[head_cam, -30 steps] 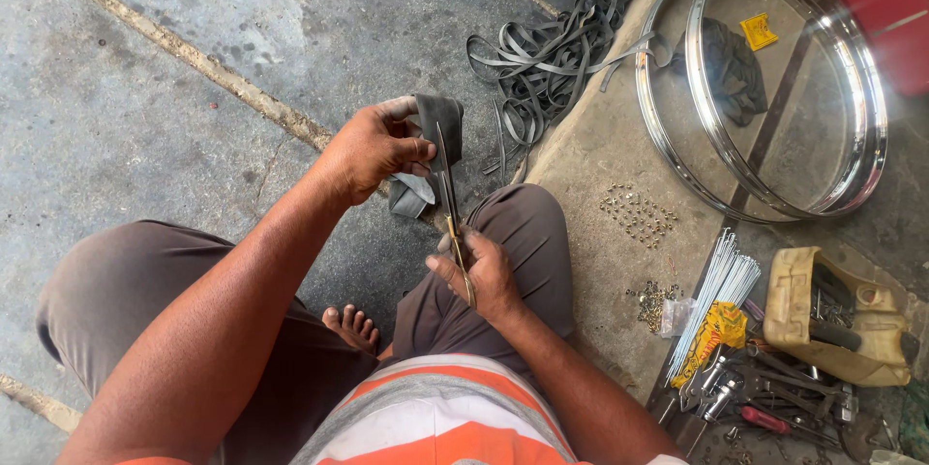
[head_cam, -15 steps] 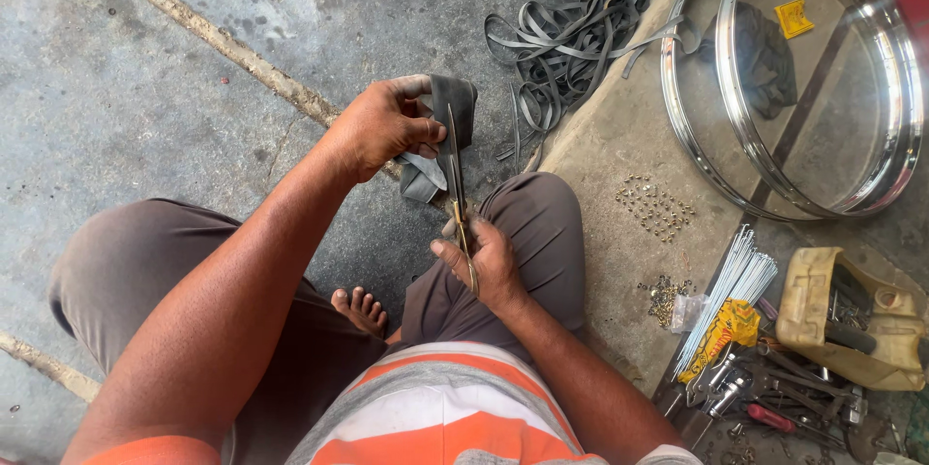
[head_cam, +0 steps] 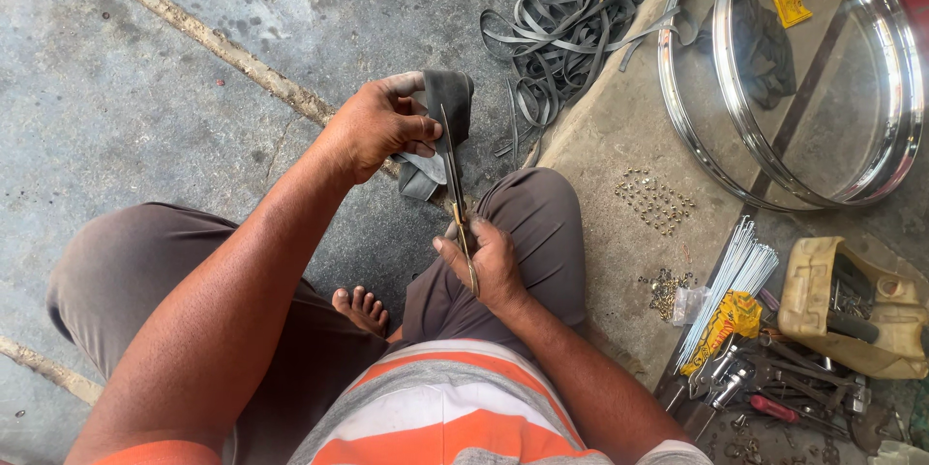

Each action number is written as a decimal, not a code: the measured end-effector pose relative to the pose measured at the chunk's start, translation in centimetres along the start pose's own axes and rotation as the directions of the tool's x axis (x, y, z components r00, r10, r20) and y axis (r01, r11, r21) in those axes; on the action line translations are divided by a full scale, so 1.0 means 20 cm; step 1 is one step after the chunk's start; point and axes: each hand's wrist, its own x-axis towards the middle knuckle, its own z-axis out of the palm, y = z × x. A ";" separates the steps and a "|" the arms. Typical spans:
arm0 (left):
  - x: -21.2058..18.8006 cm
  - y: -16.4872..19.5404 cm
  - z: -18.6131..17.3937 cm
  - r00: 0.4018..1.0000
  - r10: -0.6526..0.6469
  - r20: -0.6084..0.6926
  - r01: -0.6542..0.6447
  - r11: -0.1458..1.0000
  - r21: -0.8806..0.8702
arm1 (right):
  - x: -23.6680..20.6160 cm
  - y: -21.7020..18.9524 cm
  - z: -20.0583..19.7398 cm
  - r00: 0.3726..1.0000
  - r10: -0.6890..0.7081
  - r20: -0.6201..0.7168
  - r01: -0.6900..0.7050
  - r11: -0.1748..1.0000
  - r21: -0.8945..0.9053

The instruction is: The person sits on the ground and cuts a black rubber strip into pieces using scissors, trimming sections off a rubber inner tube and letting the cut pieces fall beside them, with bicycle wheel rims and tools laid out nearby.

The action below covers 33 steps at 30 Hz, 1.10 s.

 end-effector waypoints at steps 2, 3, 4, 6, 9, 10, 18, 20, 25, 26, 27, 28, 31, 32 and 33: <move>0.00 -0.01 0.00 1.000 -0.009 -0.009 0.009 1.000 -0.014 | 0.00 0.00 0.00 0.999 0.033 -0.004 -0.033 0.999 -0.020; 0.01 -0.01 0.00 1.000 -0.018 -0.021 0.017 1.000 -0.013 | 0.00 0.00 0.00 0.999 0.038 -0.010 -0.038 0.998 -0.041; 0.01 -0.02 -0.01 0.999 -0.026 -0.034 0.026 1.000 -0.012 | 0.00 0.00 0.01 0.999 0.043 -0.016 -0.043 0.997 -0.062; 0.02 -0.04 -0.01 0.999 -0.033 -0.037 0.028 0.993 -0.111 | 0.00 0.00 0.01 0.999 0.043 -0.022 -0.045 0.995 -0.087; 0.02 -0.06 -0.01 1.000 -0.003 0.000 0.003 0.979 -0.205 | -0.01 -0.01 0.01 0.999 0.033 -0.020 -0.034 0.995 -0.095; 0.02 -0.06 -0.01 1.000 0.016 0.020 -0.011 0.974 -0.228 | -0.01 -0.02 0.01 0.999 0.030 -0.016 -0.032 0.995 -0.094; -0.02 -0.07 0.06 0.998 -0.054 0.031 0.056 0.997 -0.061 | 0.00 -0.02 0.00 1.000 0.009 -0.018 -0.010 0.998 -0.064; -0.02 -0.06 0.06 0.998 -0.059 0.025 0.060 0.996 -0.065 | -0.01 -0.01 0.00 1.000 0.009 -0.024 -0.011 0.998 -0.066; -0.02 -0.10 0.04 0.999 -0.042 -0.011 0.041 0.997 -0.067 | -0.01 0.01 0.01 0.998 0.022 -0.058 -0.029 0.992 -0.120; -0.01 -0.11 0.03 0.999 -0.039 -0.011 0.037 0.992 -0.121 | -0.02 0.01 0.02 0.997 0.042 -0.063 -0.050 0.990 -0.131; 0.00 -0.11 0.03 0.999 -0.034 -0.012 0.032 0.984 -0.173 | -0.02 0.01 0.01 0.997 0.037 -0.060 -0.045 0.990 -0.136; 0.00 -0.12 0.02 0.999 -0.030 -0.013 0.026 0.974 -0.224 | -0.02 0.01 0.01 0.998 0.032 -0.057 -0.040 0.989 -0.140; 0.02 -0.12 0.00 1.000 0.029 -0.003 -0.029 0.970 -0.242 | -0.02 -0.01 0.01 0.999 0.017 -0.052 -0.024 0.991 -0.135; 0.02 -0.12 0.01 1.000 0.009 -0.003 -0.009 0.981 -0.196 | -0.01 -0.01 0.01 0.999 0.011 -0.052 -0.018 0.991 -0.131; 0.02 -0.12 0.01 1.000 -0.011 -0.005 0.010 0.989 -0.149 | -0.01 -0.02 0.01 0.999 -0.019 -0.045 0.014 0.994 -0.110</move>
